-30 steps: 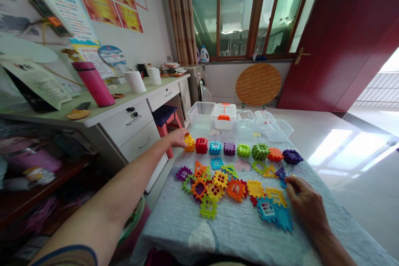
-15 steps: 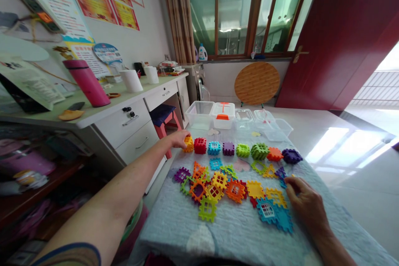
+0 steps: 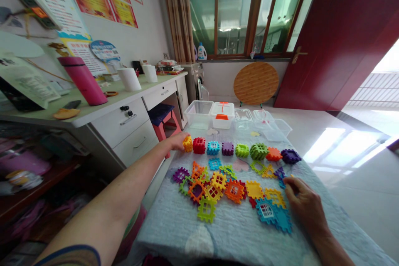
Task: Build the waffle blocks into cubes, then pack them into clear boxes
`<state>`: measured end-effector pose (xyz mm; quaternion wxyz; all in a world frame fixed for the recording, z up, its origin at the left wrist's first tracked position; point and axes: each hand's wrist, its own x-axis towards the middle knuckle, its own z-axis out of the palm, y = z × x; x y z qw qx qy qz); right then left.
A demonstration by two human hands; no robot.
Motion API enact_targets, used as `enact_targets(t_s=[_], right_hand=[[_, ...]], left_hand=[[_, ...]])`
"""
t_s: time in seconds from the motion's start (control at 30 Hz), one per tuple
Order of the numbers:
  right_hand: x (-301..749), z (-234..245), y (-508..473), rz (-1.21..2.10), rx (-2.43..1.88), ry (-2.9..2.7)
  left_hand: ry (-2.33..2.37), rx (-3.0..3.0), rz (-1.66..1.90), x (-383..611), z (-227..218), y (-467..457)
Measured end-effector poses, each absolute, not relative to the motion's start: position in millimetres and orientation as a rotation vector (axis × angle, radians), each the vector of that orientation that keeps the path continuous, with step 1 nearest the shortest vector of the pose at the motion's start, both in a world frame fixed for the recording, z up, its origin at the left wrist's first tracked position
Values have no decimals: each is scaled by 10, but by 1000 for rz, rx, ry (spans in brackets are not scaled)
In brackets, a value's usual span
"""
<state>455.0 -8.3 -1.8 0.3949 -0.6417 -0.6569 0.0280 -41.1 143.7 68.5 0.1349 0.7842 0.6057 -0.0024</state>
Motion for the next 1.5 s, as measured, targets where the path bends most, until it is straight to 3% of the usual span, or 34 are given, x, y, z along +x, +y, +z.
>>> enact_targets(t_s=[1.5], right_hand=[[4514,39,-99,100,-1602,-1672]], left_hand=[[1794,2228,-225,-206,814,1466]])
